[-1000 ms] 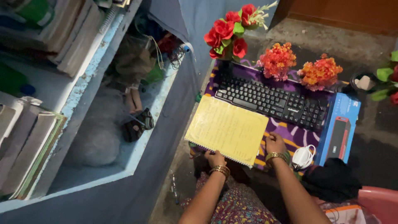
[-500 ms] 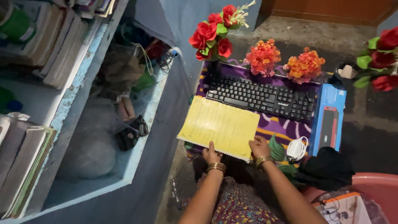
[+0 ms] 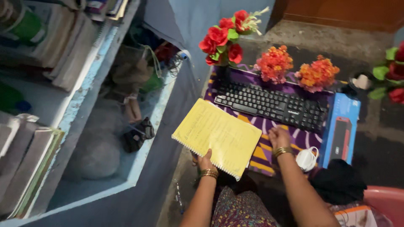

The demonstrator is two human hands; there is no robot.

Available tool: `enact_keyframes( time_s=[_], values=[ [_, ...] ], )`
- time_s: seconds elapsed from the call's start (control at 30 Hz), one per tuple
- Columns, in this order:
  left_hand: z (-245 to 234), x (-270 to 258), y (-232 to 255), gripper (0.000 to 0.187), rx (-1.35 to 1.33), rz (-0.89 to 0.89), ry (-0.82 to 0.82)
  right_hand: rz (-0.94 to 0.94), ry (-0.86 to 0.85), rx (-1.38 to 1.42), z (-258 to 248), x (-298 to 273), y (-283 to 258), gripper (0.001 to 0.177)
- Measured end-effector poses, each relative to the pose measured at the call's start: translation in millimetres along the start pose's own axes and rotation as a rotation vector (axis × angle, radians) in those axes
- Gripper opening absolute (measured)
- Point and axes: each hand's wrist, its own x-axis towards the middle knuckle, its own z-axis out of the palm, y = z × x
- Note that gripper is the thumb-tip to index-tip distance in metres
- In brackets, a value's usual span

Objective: The person wipes a long black object with a cloth, places it into a blue box, and closes the box. They then handle a white charger and cable, a yellow notebook, and a black cloth, arranging them on a table with a keyboard and artificial flowers.

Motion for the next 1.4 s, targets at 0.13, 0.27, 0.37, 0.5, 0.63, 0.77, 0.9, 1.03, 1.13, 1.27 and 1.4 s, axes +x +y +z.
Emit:
enact_keyframes(
  time_s=[0.13,0.27,0.37,0.5,0.63,0.77,0.9,1.03,1.13,1.27,1.4],
  values=[
    [-17,2,25,0.049,-0.051,-0.086,0.105,0.056,0.001,0.282,10,24,-20,0.076],
    [-34,13,37,0.041,-0.117,-0.103,0.08,0.11,0.221,0.289,20,35,-17,0.095],
    [-37,19,41,0.041,-0.123,-0.08,0.095,0.135,0.262,0.262,29,37,-16,0.105],
    [-36,18,38,0.041,-0.149,-0.081,0.102,0.126,0.243,0.267,34,41,-16,0.101],
    [-35,17,37,0.044,-0.125,-0.061,0.144,0.155,0.293,0.377,35,52,-19,0.083],
    [-31,19,36,0.045,-0.131,-0.079,0.202,0.166,0.255,0.401,33,55,-24,0.068],
    [-32,19,37,0.046,-0.16,-0.084,0.21,0.151,0.283,0.405,39,55,-24,0.046],
    [-35,26,47,0.046,-0.234,-0.168,0.022,0.046,0.069,0.573,42,47,-23,0.031],
    [-46,33,62,0.048,-0.324,-0.296,-0.098,0.001,0.148,0.429,35,40,-21,0.028],
    [-46,47,74,0.047,-0.367,-0.277,-0.111,-0.038,0.07,0.415,26,26,-5,0.028],
    [-37,60,85,0.048,-0.436,-0.267,-0.217,-0.001,0.013,0.41,17,3,18,0.027]
  ],
)
